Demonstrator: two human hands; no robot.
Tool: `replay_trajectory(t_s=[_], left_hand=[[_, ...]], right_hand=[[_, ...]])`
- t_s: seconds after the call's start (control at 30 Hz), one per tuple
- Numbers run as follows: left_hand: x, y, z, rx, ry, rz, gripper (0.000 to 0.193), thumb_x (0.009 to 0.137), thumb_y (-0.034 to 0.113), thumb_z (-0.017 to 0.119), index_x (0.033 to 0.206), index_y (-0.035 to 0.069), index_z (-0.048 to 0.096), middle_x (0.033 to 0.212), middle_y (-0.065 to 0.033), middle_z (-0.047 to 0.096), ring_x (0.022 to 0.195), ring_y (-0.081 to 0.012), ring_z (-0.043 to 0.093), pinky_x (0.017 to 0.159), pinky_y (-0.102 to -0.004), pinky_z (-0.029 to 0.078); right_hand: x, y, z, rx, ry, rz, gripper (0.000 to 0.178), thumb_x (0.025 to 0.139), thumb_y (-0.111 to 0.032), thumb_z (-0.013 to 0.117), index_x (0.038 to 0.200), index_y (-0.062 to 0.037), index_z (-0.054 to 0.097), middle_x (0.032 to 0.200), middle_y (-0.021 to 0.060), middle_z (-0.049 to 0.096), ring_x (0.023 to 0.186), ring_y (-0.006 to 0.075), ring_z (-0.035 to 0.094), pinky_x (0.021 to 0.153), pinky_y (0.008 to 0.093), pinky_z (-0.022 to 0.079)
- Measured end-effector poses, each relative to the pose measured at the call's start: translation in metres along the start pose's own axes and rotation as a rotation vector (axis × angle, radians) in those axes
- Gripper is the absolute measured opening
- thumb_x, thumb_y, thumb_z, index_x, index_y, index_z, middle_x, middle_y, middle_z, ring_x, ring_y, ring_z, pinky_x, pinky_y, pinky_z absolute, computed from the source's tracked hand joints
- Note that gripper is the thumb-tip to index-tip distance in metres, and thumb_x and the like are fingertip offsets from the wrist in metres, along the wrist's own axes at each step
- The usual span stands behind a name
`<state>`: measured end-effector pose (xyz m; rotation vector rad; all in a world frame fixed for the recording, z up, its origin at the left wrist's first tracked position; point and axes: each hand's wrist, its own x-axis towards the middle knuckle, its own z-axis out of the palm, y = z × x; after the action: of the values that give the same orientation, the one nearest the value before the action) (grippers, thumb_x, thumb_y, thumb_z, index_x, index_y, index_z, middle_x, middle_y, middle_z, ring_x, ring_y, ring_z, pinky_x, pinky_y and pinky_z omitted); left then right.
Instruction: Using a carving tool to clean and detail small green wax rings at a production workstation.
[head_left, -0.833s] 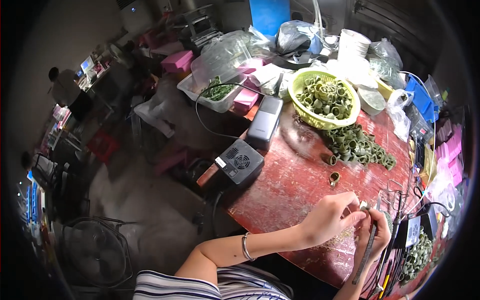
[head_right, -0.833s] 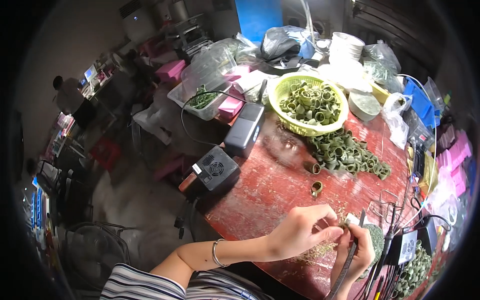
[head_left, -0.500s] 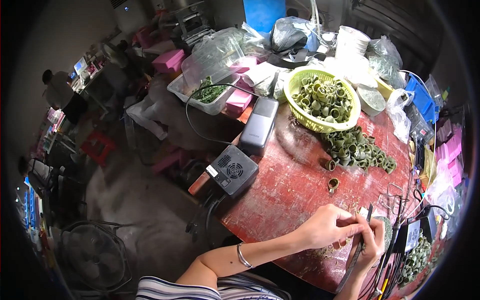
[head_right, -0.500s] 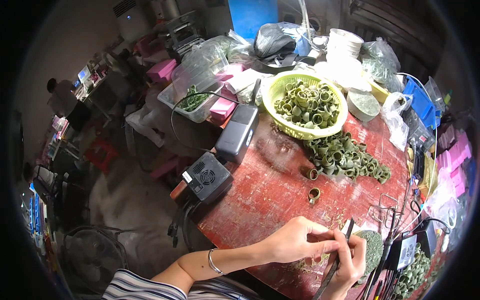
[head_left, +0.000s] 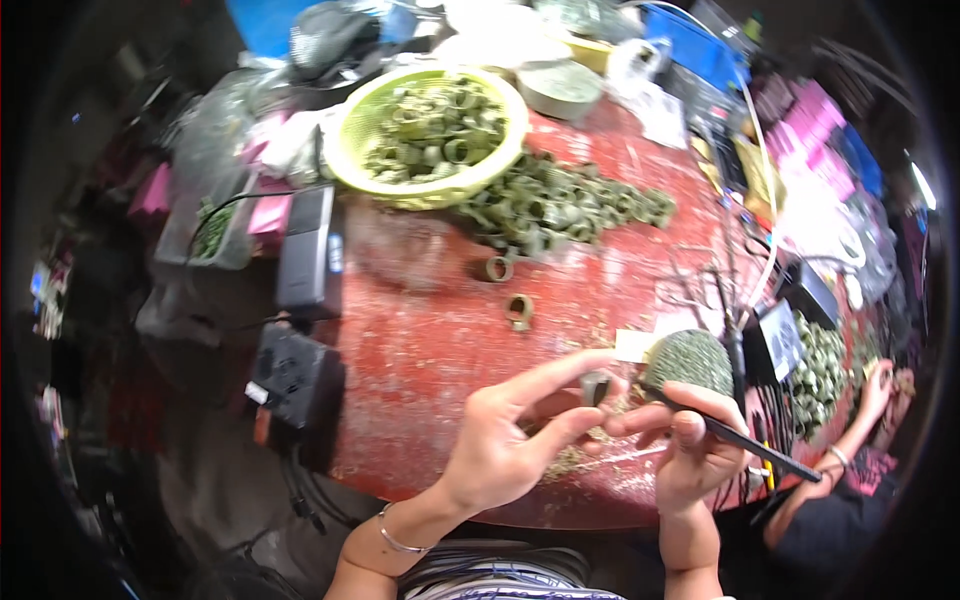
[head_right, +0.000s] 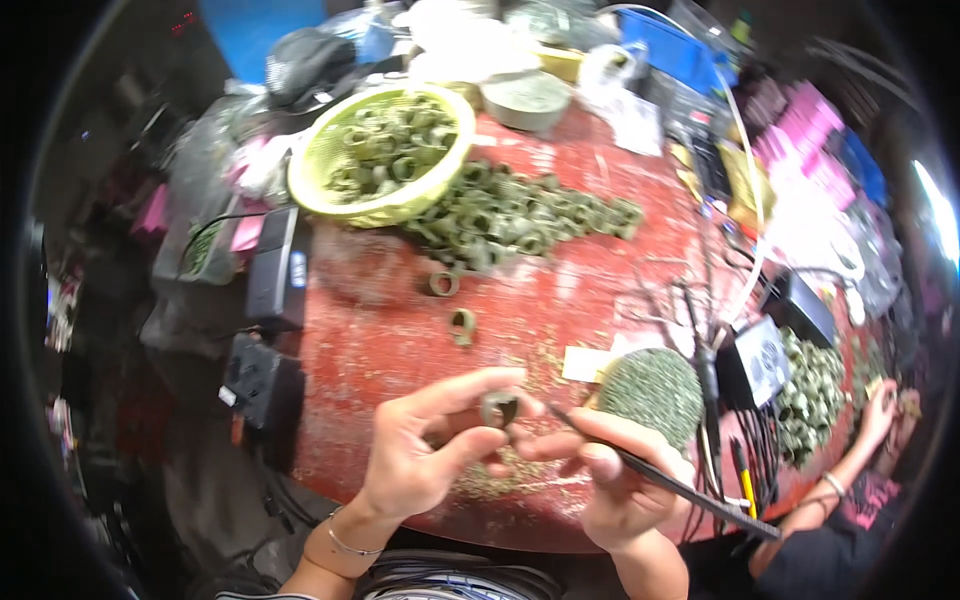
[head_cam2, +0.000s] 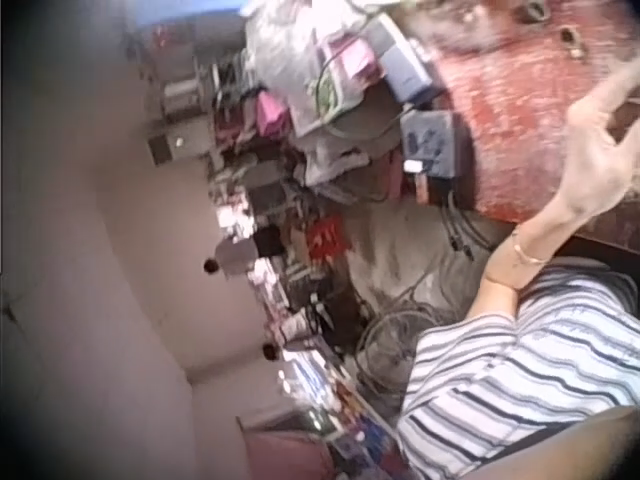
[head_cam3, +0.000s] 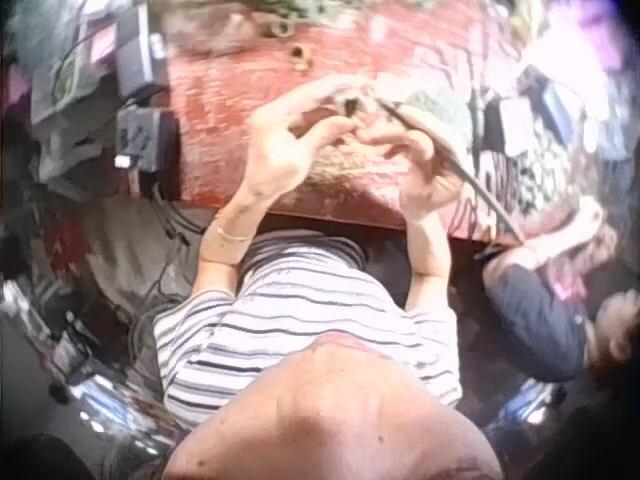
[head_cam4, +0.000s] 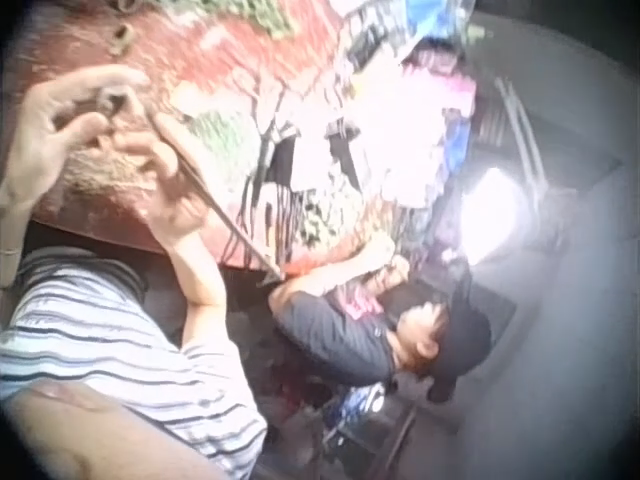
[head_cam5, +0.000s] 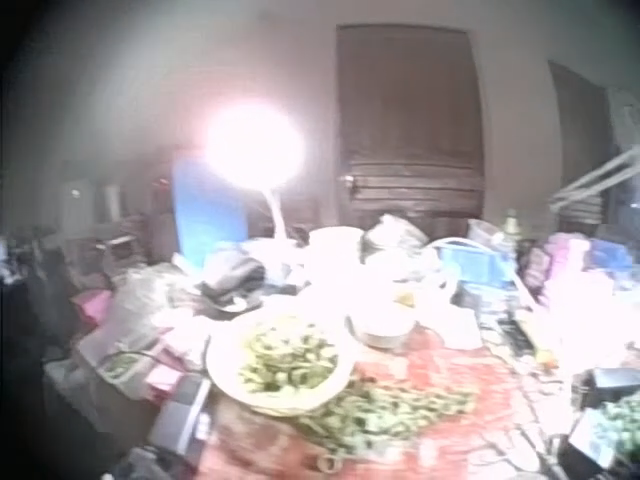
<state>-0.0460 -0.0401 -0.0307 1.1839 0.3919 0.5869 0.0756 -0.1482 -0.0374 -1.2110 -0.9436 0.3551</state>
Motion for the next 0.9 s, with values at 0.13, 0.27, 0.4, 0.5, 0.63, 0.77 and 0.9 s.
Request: replay_trajectory(t_s=[0.13,0.27,0.4,0.5,0.63,0.77,0.9], left_hand=[[0.003,0.0,0.008,-0.068,0.02,0.001,0.029,0.082,-0.001,0.056,0.108,-0.007,0.044,0.099,-0.021,0.059,0.082,-0.0212,0.063,0.06,-0.0248,0.055],[0.002,-0.001,0.008,0.051,0.018,0.042,0.029,0.081,-0.001,0.058,0.105,-0.009,0.044,0.098,-0.0237,0.059,0.083,-0.0253,0.064,0.059,-0.0254,0.055],[-0.002,-0.003,0.008,0.161,0.013,0.144,0.029,0.08,-0.004,0.058,0.104,-0.009,0.044,0.099,-0.0248,0.059,0.083,-0.025,0.064,0.059,-0.0259,0.055],[-0.004,-0.005,0.004,0.216,0.004,0.188,0.029,0.079,-0.006,0.058,0.104,-0.01,0.045,0.099,-0.0254,0.058,0.083,-0.0247,0.064,0.058,-0.0258,0.055],[-0.004,-0.005,0.005,0.217,0.01,0.203,0.028,0.078,-0.008,0.058,0.103,-0.011,0.046,0.098,-0.0256,0.059,0.081,-0.0237,0.064,0.056,-0.0249,0.055],[-0.005,0.0,0.002,0.168,0.01,0.102,0.029,0.079,-0.009,0.057,0.107,-0.009,0.051,0.101,-0.0177,0.062,0.081,-0.0167,0.064,0.065,-0.0253,0.055],[-0.004,0.005,0.004,0.013,0.025,-0.018,0.03,0.079,-0.009,0.057,0.109,-0.009,0.051,0.102,-0.0173,0.061,0.081,-0.0172,0.064,0.064,-0.0246,0.055]], right_hand=[[-0.003,-0.003,-0.005,0.058,0.035,-0.004,0.02,0.087,-0.011,0.054,0.091,0.0086,0.057,0.068,0.0169,0.063,0.06,0.0202,0.064,0.052,0.0279,0.052],[-0.002,-0.007,-0.01,-0.008,-0.106,0.009,0.015,0.083,-0.007,0.059,0.09,0.0069,0.059,0.069,0.0151,0.064,0.056,0.0205,0.063,0.051,0.0286,0.051],[0.001,-0.006,-0.009,-0.116,-0.209,-0.053,0.025,0.087,-0.021,0.057,0.083,0.0038,0.055,0.061,0.0134,0.06,0.053,0.0177,0.062,0.046,0.0248,0.05],[0.002,-0.008,-0.006,-0.081,-0.187,0.008,0.024,0.086,-0.02,0.058,0.084,0.0042,0.056,0.061,0.0133,0.06,0.053,0.0178,0.061,0.047,0.0259,0.05],[0.001,-0.003,-0.002,-0.05,-0.144,0.022,0.025,0.087,-0.021,0.056,0.086,0.004,0.055,0.059,0.0125,0.059,0.052,0.0176,0.06,0.045,0.0252,0.048],[0.002,-0.004,-0.013,0.017,-0.165,0.022,0.017,0.082,-0.004,0.06,0.096,0.0048,0.058,0.07,0.0132,0.063,0.063,0.0211,0.063,0.059,0.029,0.05],[0.003,-0.007,-0.014,-0.08,-0.128,-0.052,0.016,0.081,-0.006,0.062,0.095,0.0019,0.059,0.072,0.0131,0.064,0.064,0.0219,0.063,0.059,0.0305,0.051]])
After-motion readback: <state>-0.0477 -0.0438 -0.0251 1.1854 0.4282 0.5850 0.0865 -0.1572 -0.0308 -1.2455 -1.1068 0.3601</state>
